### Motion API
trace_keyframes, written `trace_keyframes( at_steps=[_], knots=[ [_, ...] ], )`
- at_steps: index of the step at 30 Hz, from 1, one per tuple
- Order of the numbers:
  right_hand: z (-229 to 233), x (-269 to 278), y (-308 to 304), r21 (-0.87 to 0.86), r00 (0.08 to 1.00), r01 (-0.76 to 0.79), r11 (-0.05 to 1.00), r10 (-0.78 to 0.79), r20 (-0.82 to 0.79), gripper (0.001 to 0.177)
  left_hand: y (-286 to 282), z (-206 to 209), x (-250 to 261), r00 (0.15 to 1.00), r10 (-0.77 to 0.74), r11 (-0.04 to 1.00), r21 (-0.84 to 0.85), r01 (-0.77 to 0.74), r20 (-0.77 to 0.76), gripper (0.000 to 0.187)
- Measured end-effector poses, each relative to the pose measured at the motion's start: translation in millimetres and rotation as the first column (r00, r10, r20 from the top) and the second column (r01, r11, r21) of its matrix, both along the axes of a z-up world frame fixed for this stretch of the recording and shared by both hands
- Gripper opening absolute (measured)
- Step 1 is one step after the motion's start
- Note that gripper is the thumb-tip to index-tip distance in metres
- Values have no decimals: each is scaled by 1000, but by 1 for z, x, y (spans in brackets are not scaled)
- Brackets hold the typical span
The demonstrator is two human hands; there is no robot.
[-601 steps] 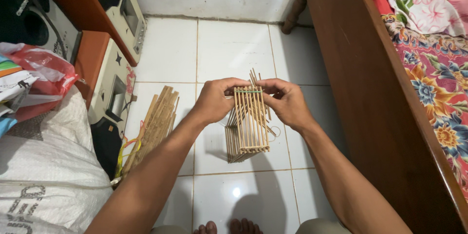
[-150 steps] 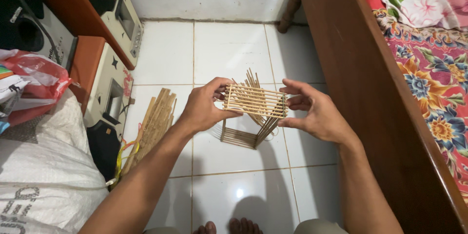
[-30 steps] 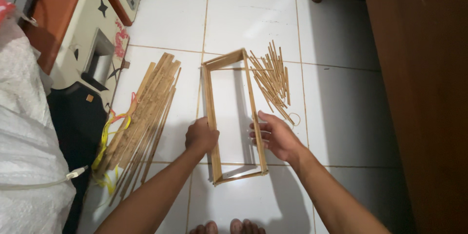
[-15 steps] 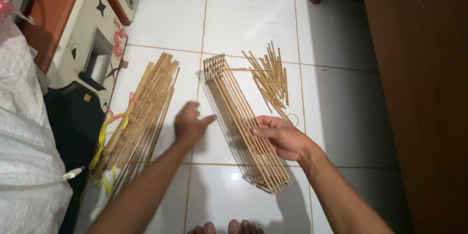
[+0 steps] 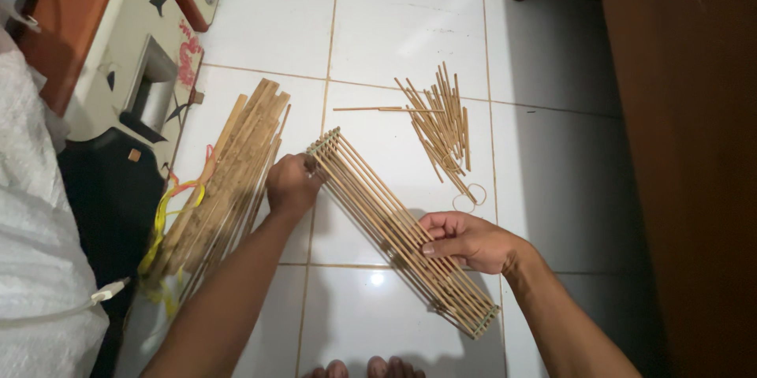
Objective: The person assembles a rectangular bamboo structure by arranging thin wooden sticks into a frame and securing them with rubber bands. They repeatedly adjust the sticks and add bands to hold the structure together.
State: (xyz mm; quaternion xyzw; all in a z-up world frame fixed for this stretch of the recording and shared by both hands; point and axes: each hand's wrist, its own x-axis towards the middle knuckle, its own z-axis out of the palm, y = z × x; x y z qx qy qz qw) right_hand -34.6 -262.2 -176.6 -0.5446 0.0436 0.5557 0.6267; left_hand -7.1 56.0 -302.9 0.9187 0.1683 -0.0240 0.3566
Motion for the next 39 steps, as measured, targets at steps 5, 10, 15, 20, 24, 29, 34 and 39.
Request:
trace_keyframes(
  at_steps=[5,10,15,20,24,29,34,39],
  knots=[
    [-1,3,-4,-24,1000,3,1000,-3,0,22,-7,-3,2,994,49,996,64,-55,102,26],
    [0,4,-5,-31,999,-6,999,8,47,22,-6,4,6,998,62,994,86,-63,23,26],
    [6,7,0,-79,998,-19,997,23,52,23,-6,0,10,994,87,992,100,-80,-71,26],
    [10,7,2,-73,995,-26,997,33,91,22,-5,-14,6,982,55,988,132,-80,180,31],
    [10,7,3,-72,993,0,997,8,120,21,3,-12,10,1000,10,999,51,-10,10,33],
    [5,12,8,-64,985,31,997,-19,172,22,-8,-9,-13,864,148,983,24,-182,480,64],
    [-3,19,20,-59,975,140,988,-127,184,22,-50,4,-36,950,236,904,-406,-136,207,19],
    [-13,28,31,-28,937,256,966,-241,254,27,-97,49,-76,994,-90,491,-871,-3,-54,46]
  ],
)
